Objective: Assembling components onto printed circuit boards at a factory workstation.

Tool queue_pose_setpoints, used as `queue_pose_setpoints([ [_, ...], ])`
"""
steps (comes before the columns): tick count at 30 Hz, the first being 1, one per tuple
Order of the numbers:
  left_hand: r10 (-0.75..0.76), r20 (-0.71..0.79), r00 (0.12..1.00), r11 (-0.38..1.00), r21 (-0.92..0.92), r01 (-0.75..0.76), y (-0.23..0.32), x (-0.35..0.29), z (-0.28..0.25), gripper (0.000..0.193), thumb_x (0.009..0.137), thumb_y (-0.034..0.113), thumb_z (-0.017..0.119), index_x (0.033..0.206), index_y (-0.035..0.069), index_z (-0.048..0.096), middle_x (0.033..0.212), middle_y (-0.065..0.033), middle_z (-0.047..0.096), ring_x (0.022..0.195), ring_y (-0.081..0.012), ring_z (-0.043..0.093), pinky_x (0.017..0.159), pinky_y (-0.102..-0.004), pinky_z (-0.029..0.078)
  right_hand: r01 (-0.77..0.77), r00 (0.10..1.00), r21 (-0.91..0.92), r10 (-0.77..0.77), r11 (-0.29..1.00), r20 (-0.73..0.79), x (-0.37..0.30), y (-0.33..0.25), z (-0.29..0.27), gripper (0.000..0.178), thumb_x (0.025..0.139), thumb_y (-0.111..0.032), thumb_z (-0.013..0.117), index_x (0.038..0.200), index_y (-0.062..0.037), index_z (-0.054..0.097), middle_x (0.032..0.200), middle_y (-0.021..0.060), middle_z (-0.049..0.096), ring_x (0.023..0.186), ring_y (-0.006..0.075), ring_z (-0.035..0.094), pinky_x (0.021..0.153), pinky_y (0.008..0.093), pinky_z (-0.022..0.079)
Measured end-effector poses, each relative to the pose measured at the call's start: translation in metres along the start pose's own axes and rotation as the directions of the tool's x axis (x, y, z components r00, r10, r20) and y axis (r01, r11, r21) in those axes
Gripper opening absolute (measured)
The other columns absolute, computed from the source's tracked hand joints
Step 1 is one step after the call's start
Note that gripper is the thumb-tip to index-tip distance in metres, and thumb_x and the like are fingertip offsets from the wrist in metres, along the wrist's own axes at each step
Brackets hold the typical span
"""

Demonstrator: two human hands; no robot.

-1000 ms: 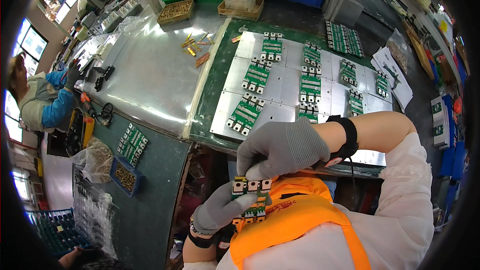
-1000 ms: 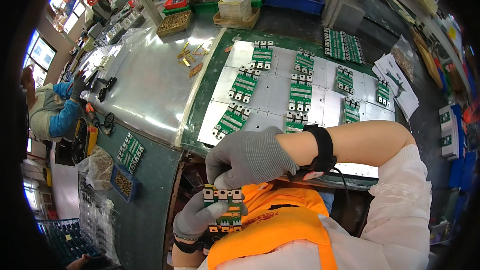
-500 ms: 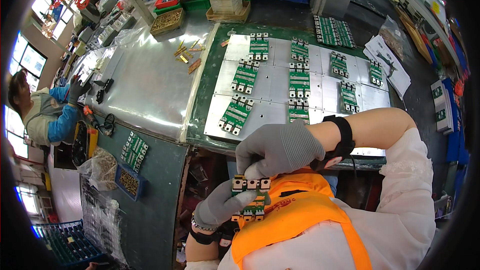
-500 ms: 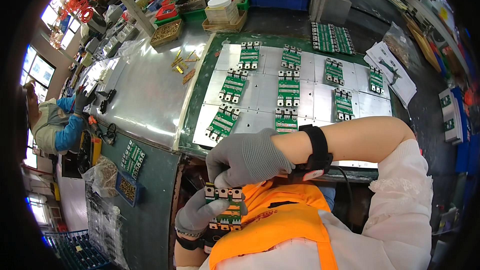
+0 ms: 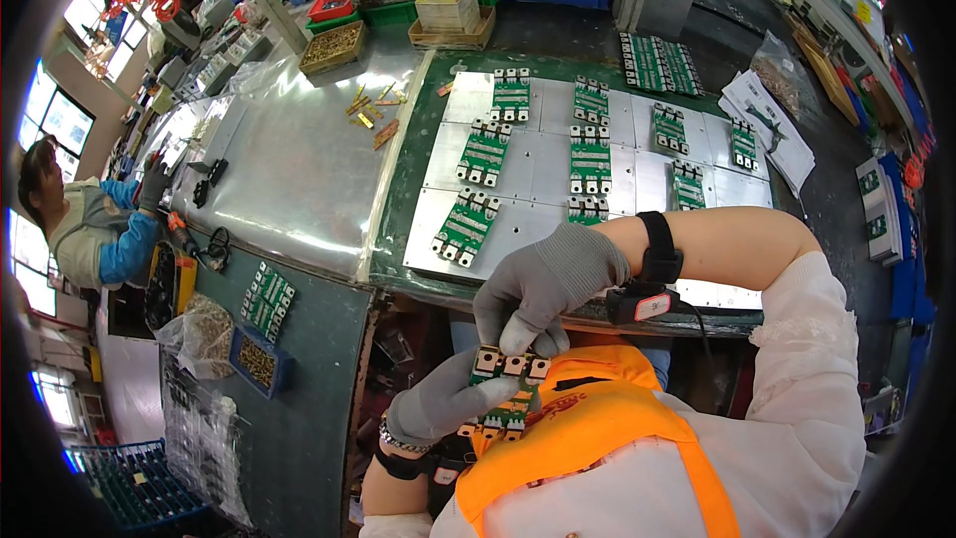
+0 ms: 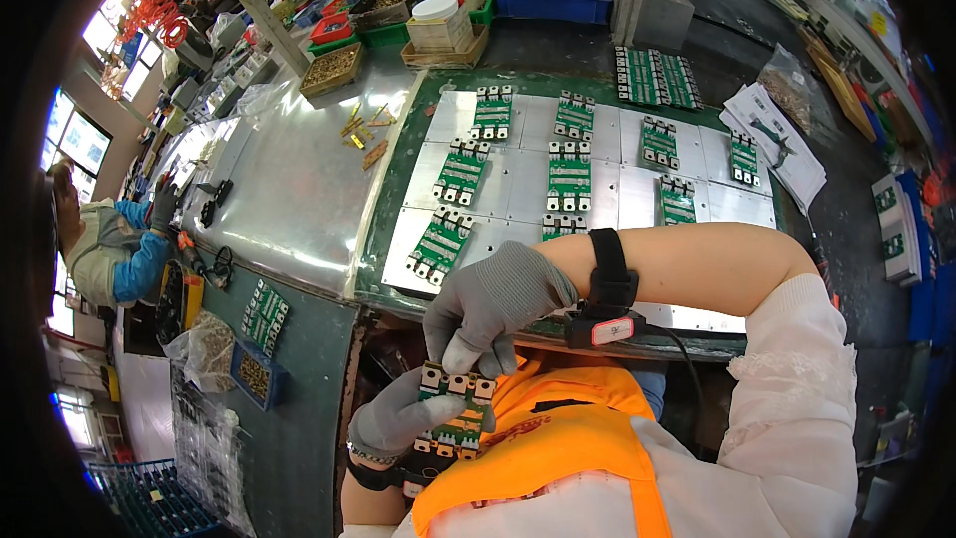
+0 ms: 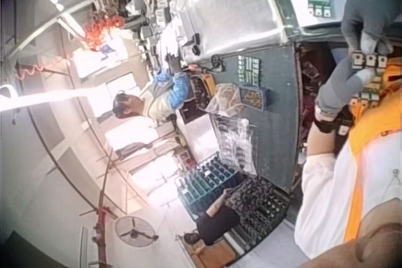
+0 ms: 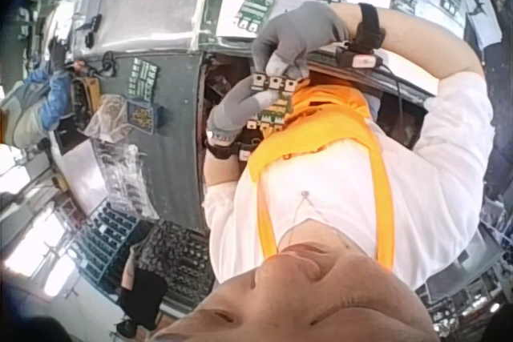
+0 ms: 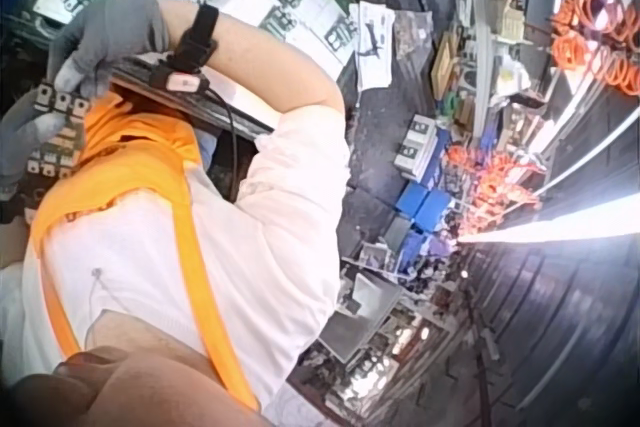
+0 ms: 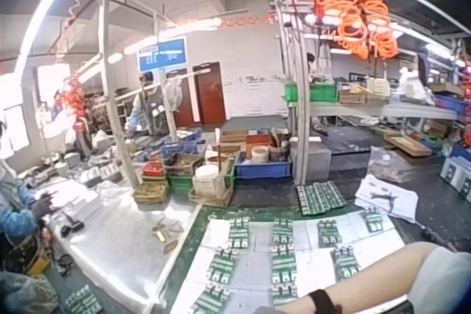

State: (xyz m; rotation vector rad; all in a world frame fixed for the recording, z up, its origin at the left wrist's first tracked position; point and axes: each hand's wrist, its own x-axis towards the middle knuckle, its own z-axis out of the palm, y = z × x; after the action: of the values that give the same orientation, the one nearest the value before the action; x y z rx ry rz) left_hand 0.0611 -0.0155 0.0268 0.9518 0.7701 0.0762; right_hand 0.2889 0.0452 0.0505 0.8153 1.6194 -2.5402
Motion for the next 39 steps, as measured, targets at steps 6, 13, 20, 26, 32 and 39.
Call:
queue_pose_setpoints([
  [6,0.025,0.009,1.000,1.000,-0.016,-0.025,0.014,-0.003,0.005,0.054,0.083,0.030,0.066,0.125,0.000,0.049,0.104,-0.0061,0.062,0.086,-0.0091,0.057,0.069,-0.0219,0.047,-0.022,0.999,0.019,0.021,1.000,0.045,-0.003,-0.007,0.001,0.025,0.089,-0.016,0.062,0.103,0.0036,0.058,0.079,0.0068,0.064,0.068,0.0129,0.067,0.059,0.0247,0.056],
  [13,-0.033,-0.021,0.999,0.996,0.084,0.035,0.032,-0.003,0.009,0.060,0.079,0.035,0.070,0.126,0.001,0.050,0.098,-0.0026,0.061,0.077,-0.0054,0.052,0.060,-0.0195,0.041,-0.014,0.999,-0.080,0.012,0.997,-0.032,-0.010,-0.008,0.006,0.021,0.090,-0.015,0.060,0.100,0.0034,0.059,0.078,0.0058,0.064,0.067,0.0125,0.066,0.060,0.0251,0.056],
  [20,-0.090,0.054,0.994,0.991,0.105,0.084,0.033,0.000,0.007,0.056,0.087,0.024,0.066,0.131,0.000,0.042,0.114,-0.0083,0.058,0.099,-0.0117,0.056,0.085,-0.0260,0.046,0.001,1.000,-0.096,-0.002,0.995,-0.002,-0.013,-0.008,0.006,0.019,0.089,-0.012,0.059,0.100,0.0031,0.059,0.077,0.0047,0.063,0.067,0.0118,0.066,0.060,0.0243,0.056],
  [26,0.034,0.054,0.998,0.999,0.012,-0.035,0.020,0.006,0.007,0.057,0.083,0.032,0.064,0.124,-0.004,0.048,0.108,-0.0133,0.062,0.097,-0.0181,0.062,0.084,-0.0306,0.049,0.091,0.994,-0.053,-0.088,0.994,0.064,-0.014,0.004,-0.001,0.021,0.089,-0.011,0.059,0.104,0.0033,0.056,0.081,0.0046,0.061,0.070,0.0094,0.060,0.063,0.0235,0.051],
  [32,0.016,0.024,1.000,1.000,0.017,-0.017,0.015,0.008,0.004,0.057,0.083,0.032,0.064,0.124,-0.004,0.048,0.108,-0.0132,0.062,0.097,-0.0185,0.062,0.086,-0.0315,0.049,0.169,0.979,-0.099,-0.155,0.981,0.129,-0.016,0.012,-0.005,0.027,0.088,-0.009,0.060,0.110,0.0042,0.052,0.084,0.0043,0.057,0.074,0.0101,0.058,0.067,0.0252,0.049],
  [39,0.023,0.029,0.999,0.998,0.058,-0.025,0.011,0.013,0.003,0.056,0.083,0.031,0.064,0.123,-0.004,0.049,0.109,-0.0127,0.062,0.097,-0.0193,0.063,0.086,-0.0314,0.049,0.145,0.983,-0.173,-0.123,0.974,0.134,-0.017,0.013,-0.006,0.034,0.085,-0.012,0.064,0.111,0.0052,0.050,0.087,0.0058,0.057,0.076,0.0110,0.058,0.068,0.0260,0.049],
])
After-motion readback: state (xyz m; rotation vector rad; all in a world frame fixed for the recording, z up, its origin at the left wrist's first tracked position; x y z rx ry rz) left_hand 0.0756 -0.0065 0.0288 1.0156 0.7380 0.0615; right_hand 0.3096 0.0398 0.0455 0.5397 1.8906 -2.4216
